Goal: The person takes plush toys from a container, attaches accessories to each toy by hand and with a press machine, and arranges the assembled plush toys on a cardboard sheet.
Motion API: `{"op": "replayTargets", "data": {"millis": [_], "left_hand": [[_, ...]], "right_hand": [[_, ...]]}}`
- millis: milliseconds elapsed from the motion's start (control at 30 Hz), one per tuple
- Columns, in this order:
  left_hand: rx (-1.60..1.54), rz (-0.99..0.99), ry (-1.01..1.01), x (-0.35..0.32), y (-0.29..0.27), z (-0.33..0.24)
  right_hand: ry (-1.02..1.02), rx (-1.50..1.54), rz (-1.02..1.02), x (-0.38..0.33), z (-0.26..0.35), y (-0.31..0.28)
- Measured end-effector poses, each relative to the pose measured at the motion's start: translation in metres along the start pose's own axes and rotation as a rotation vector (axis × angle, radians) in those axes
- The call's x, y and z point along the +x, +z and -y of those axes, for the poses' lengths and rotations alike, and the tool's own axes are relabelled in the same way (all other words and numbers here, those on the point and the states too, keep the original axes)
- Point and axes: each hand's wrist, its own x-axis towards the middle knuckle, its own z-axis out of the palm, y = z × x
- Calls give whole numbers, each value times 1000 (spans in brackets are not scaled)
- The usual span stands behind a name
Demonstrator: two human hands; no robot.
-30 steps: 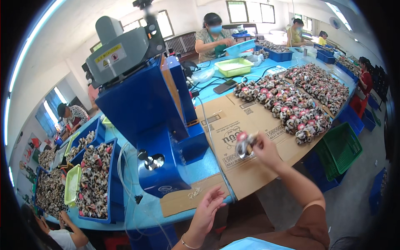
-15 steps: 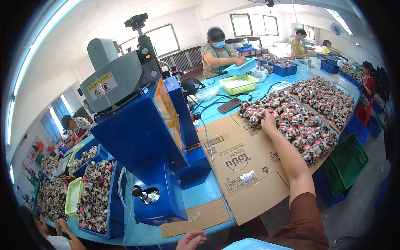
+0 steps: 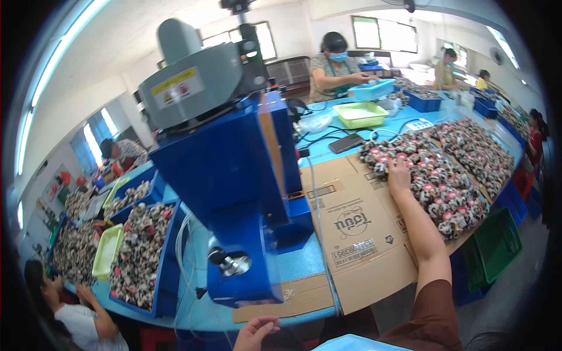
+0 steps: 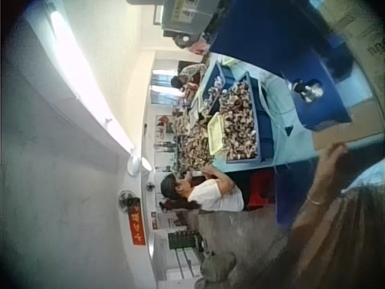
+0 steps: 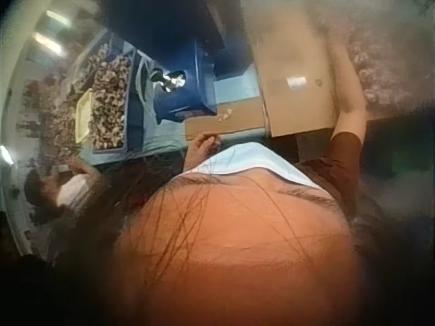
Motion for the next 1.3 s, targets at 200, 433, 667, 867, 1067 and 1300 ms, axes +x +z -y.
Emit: {"op": "replayTargets", "data": {"millis": [200,433,667,867,1067,1300], "left_hand": [[48,-135,163,-18,-40,-30],[200,-682,620,-46,-153,-118],[1237,-1068,434,-25,-308,-157],[1512,-641,-117,11,-300,-173],[1177,-911,585,-18,-338,-149],[-283,-117,828,-56,-197,-130]], "right_hand": [[-23,120,49,2,-53,45],[-165,242,-61,-42,-36,-39],[-97,549,79,-112,30,-168],[-81,762,204,-155,81,-231],[-168,914,110,-184,117,-265],[-284,1235,318,-245,198,-300]]}}
